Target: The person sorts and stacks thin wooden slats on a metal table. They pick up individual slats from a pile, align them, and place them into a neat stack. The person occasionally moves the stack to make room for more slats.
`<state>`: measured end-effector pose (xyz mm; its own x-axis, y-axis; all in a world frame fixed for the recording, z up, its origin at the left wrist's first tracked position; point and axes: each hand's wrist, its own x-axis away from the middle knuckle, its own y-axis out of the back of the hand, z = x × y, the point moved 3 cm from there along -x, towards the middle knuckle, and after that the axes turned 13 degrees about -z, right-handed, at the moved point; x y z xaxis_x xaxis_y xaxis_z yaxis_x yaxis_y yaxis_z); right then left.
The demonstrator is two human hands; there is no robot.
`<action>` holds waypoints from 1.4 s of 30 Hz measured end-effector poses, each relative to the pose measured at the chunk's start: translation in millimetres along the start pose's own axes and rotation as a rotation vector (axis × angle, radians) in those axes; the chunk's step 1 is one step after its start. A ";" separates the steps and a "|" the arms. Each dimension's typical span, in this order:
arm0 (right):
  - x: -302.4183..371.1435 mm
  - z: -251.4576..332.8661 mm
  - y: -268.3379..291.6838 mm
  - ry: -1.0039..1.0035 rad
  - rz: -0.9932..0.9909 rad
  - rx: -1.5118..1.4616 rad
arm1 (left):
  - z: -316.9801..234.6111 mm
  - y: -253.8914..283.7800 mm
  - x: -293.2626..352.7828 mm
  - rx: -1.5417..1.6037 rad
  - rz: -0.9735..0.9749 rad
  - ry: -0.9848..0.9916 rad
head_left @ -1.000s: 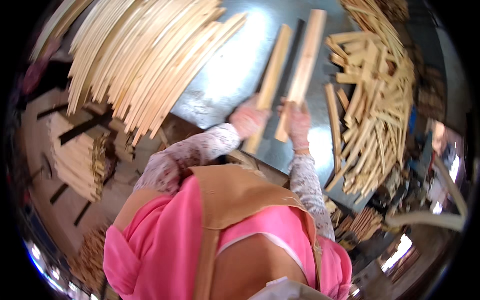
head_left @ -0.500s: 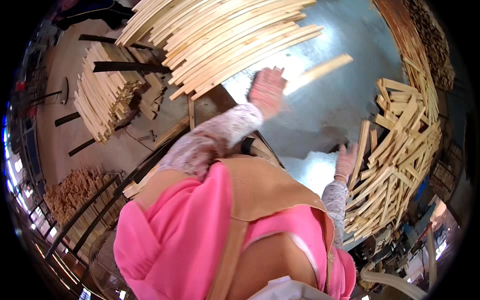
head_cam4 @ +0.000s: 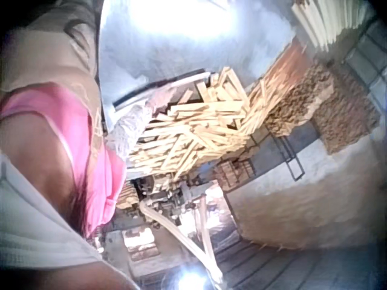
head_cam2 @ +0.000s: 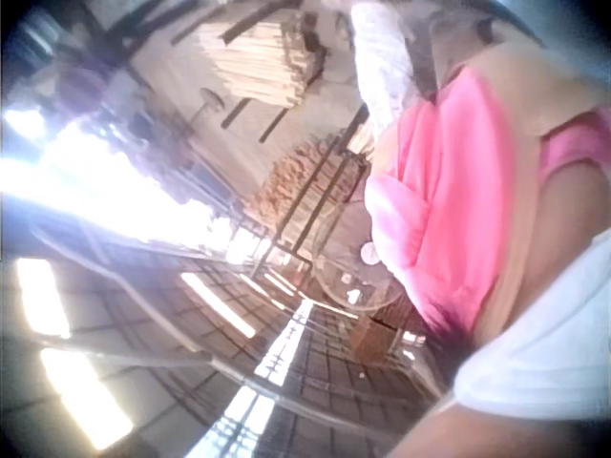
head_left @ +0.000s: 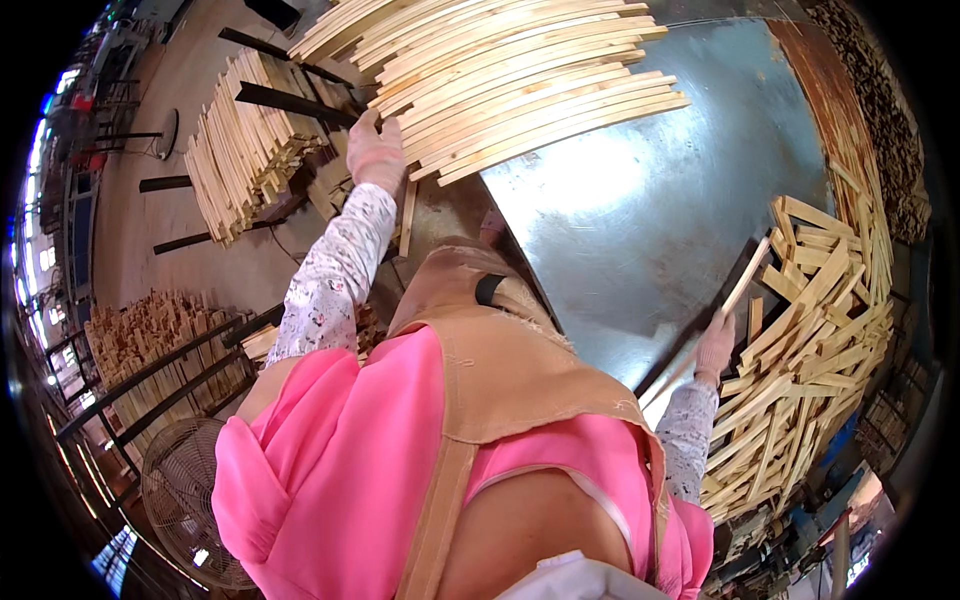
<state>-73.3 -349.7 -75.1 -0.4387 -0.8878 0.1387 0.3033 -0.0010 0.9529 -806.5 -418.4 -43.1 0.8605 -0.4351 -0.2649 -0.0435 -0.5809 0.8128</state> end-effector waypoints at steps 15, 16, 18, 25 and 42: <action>65.5 381.1 -165.8 0.124 0.079 -0.601 | 85.9 -87.6 -44.3 1.176 0.631 1.249; 71.4 382.5 -152.6 0.203 -0.055 -0.486 | 81.9 -83.3 -45.8 1.108 0.617 1.274; 94.3 410.4 -113.4 0.190 -0.081 -0.413 | 81.4 -77.3 -41.4 1.031 0.557 1.322; 139.7 554.0 -100.1 0.919 -0.112 -0.019 | 55.5 -52.0 -49.1 0.929 0.456 1.326; 113.6 646.8 -93.2 1.574 0.138 -0.088 | 100.5 -59.4 -54.3 0.948 0.515 1.016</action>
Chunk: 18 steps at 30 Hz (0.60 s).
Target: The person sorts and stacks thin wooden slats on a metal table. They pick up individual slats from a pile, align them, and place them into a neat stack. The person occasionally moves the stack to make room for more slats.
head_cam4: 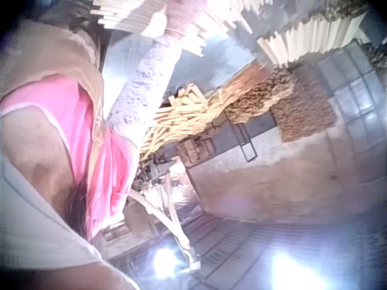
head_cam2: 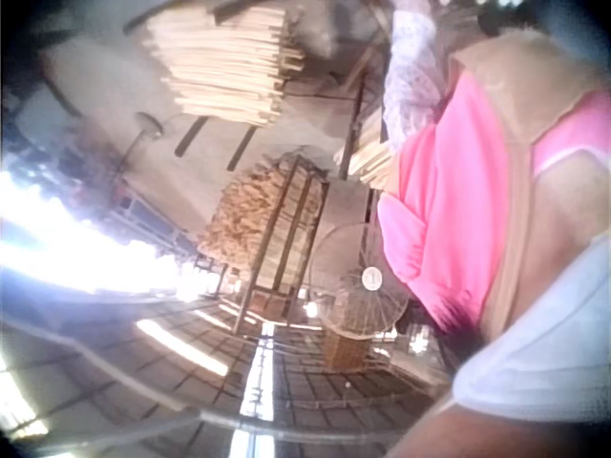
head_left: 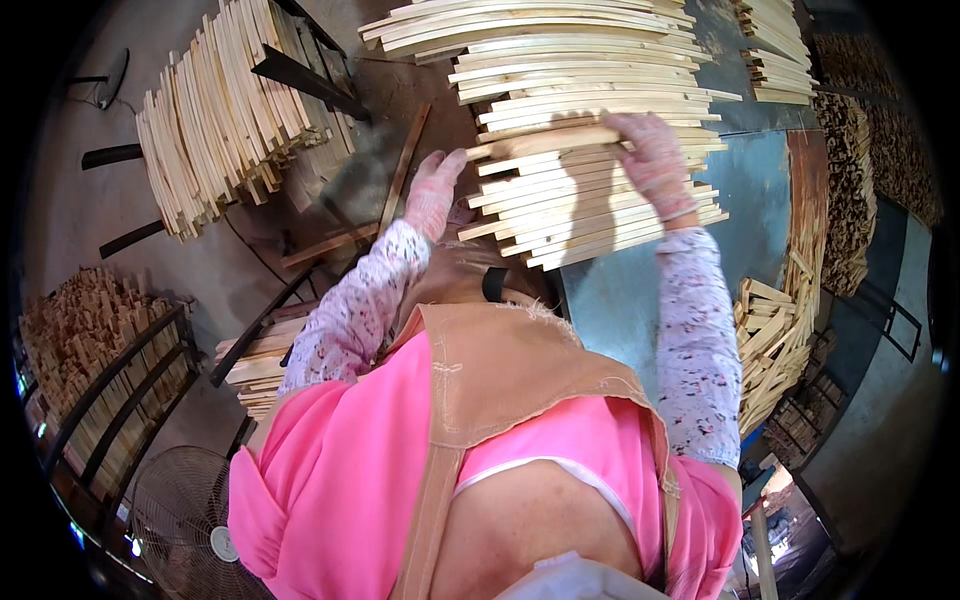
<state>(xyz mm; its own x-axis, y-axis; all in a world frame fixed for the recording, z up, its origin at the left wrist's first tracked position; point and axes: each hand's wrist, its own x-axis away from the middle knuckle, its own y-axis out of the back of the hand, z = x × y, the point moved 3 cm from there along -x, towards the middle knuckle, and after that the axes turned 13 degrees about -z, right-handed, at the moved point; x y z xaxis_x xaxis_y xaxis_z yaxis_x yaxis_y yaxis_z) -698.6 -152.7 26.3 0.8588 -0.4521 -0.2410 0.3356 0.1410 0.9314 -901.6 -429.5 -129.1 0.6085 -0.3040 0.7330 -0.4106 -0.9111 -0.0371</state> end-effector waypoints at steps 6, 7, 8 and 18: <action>-11.3 -50.9 193.9 -0.351 -0.743 -0.328 | -26.6 -16.6 -5.2 -0.309 0.146 -0.146; -20.0 -34.9 227.3 -0.384 -0.870 -0.325 | -49.9 -21.1 17.6 -0.394 0.106 -0.257; -31.7 -20.2 258.0 -0.408 -0.994 -0.333 | -77.3 -24.5 50.6 -0.473 0.058 -0.373; 154.7 -44.2 100.6 -1.415 -0.946 -1.221 | -107.6 -108.2 186.4 -0.216 0.544 -1.444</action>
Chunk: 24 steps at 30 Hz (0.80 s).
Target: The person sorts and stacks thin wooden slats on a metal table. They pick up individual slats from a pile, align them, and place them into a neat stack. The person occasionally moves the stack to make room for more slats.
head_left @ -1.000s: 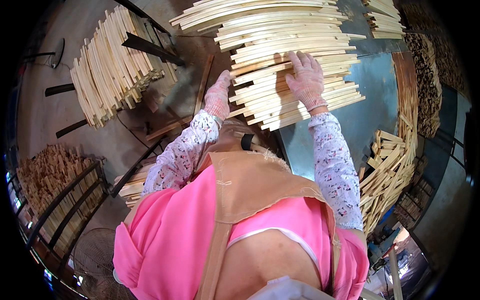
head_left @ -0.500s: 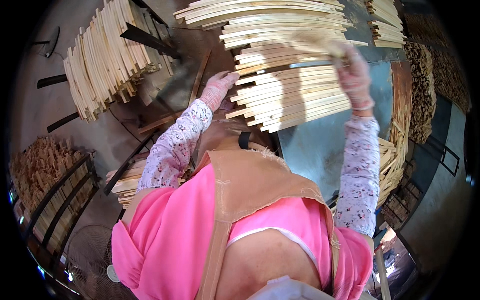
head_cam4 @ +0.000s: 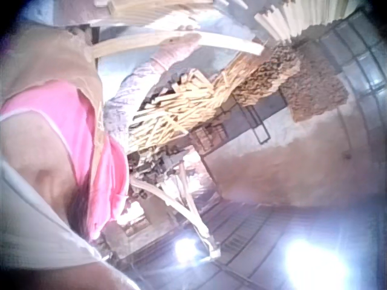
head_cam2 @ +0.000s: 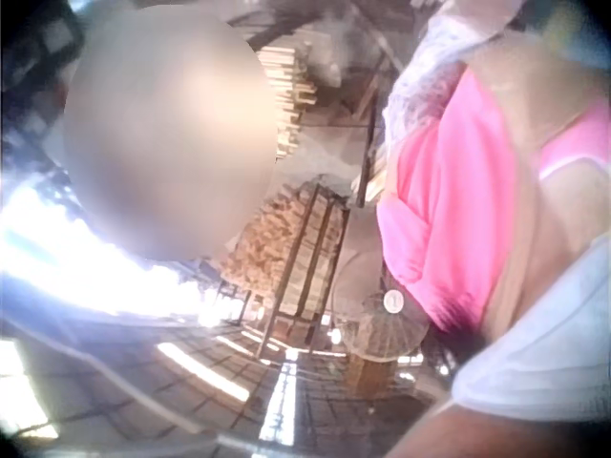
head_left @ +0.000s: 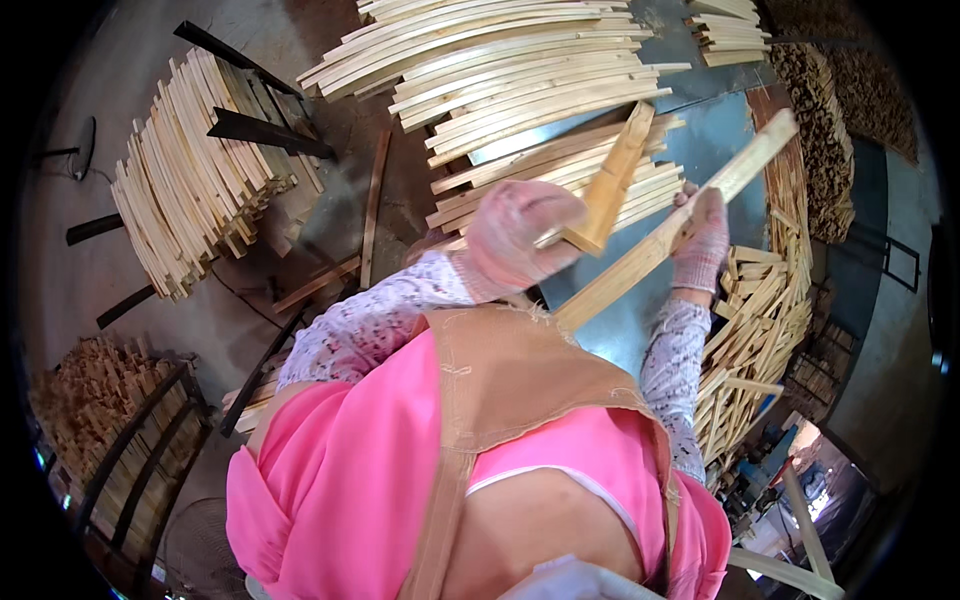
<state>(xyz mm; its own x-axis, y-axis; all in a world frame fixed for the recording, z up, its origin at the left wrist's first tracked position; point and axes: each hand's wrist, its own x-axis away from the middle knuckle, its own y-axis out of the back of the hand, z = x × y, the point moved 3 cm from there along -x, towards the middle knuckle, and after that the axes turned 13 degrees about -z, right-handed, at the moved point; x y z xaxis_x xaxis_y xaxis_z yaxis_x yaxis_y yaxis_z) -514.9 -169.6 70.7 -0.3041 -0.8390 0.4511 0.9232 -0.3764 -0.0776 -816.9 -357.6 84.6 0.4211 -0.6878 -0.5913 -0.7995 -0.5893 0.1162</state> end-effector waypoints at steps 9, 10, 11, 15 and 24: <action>36.7 -50.5 9.7 -0.352 0.455 -0.200 | -53.1 -88.5 34.3 0.231 0.705 -0.352; 40.4 -46.4 25.2 -0.293 0.264 -0.121 | -50.9 -95.0 38.2 0.195 0.860 -0.316; 49.2 -42.8 33.9 -0.250 0.285 -0.085 | -39.6 -97.2 35.1 0.126 0.882 -0.219; 66.4 10.3 76.9 -0.065 0.357 -0.050 | 22.2 -125.8 -32.2 0.072 0.393 -0.467; 96.5 -15.1 93.9 -0.161 0.401 -0.104 | 0.9 -178.5 -153.0 -0.452 1.362 -0.605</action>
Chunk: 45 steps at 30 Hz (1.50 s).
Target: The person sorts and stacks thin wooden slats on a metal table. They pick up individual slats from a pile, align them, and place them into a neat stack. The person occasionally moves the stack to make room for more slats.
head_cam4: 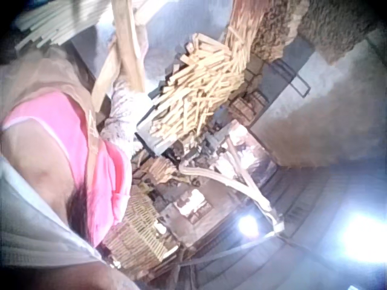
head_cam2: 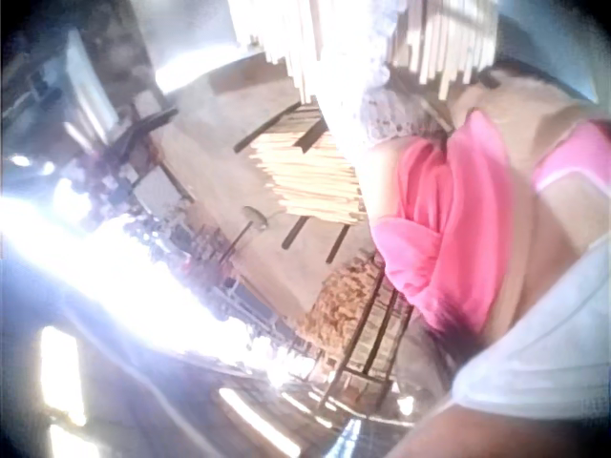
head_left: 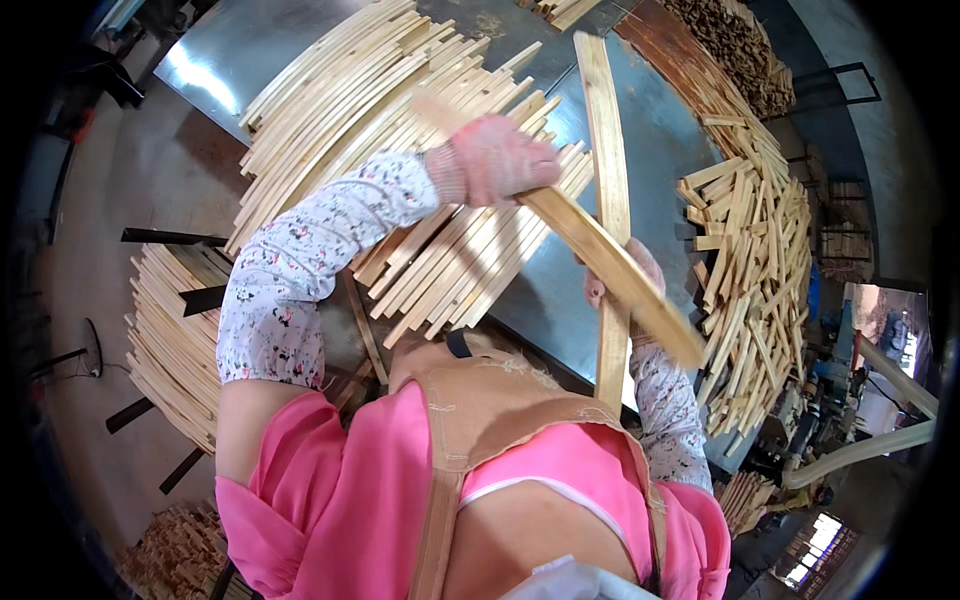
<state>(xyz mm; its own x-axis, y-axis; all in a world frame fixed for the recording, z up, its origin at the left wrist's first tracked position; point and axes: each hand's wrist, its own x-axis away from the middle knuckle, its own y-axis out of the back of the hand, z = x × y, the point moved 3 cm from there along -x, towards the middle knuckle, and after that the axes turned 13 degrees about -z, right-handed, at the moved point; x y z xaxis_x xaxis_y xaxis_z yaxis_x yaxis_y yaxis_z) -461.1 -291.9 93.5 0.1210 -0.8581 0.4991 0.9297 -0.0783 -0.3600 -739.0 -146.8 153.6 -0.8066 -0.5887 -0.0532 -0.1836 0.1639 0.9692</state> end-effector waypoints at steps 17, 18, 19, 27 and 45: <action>60.5 -88.7 66.1 -0.052 -0.407 -0.382 | 111.5 -90.2 123.9 0.457 -0.166 1.262; 68.7 -81.9 65.1 -0.025 -0.371 -0.331 | 127.6 -106.8 139.6 0.113 -0.305 1.156; 77.8 -73.1 60.1 -0.055 -0.402 -0.277 | 154.5 -140.6 171.8 -0.215 -0.443 1.028; 165.9 -53.7 96.4 -0.033 -0.700 -0.323 | 158.0 -127.6 185.6 -0.521 -0.102 0.912; 665.8 -372.1 661.4 0.185 -2.424 0.091 | -341.1 -299.8 -137.3 -0.021 -0.618 0.184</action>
<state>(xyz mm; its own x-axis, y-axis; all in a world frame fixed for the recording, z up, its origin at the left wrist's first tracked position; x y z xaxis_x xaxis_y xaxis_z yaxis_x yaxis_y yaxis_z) 104.9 -1103.7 -105.6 -0.7297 0.6415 -0.2368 -0.6553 -0.5571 0.5101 -381.6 -385.1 -47.7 -0.4458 -0.6958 -0.5632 -0.5711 -0.2634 0.7775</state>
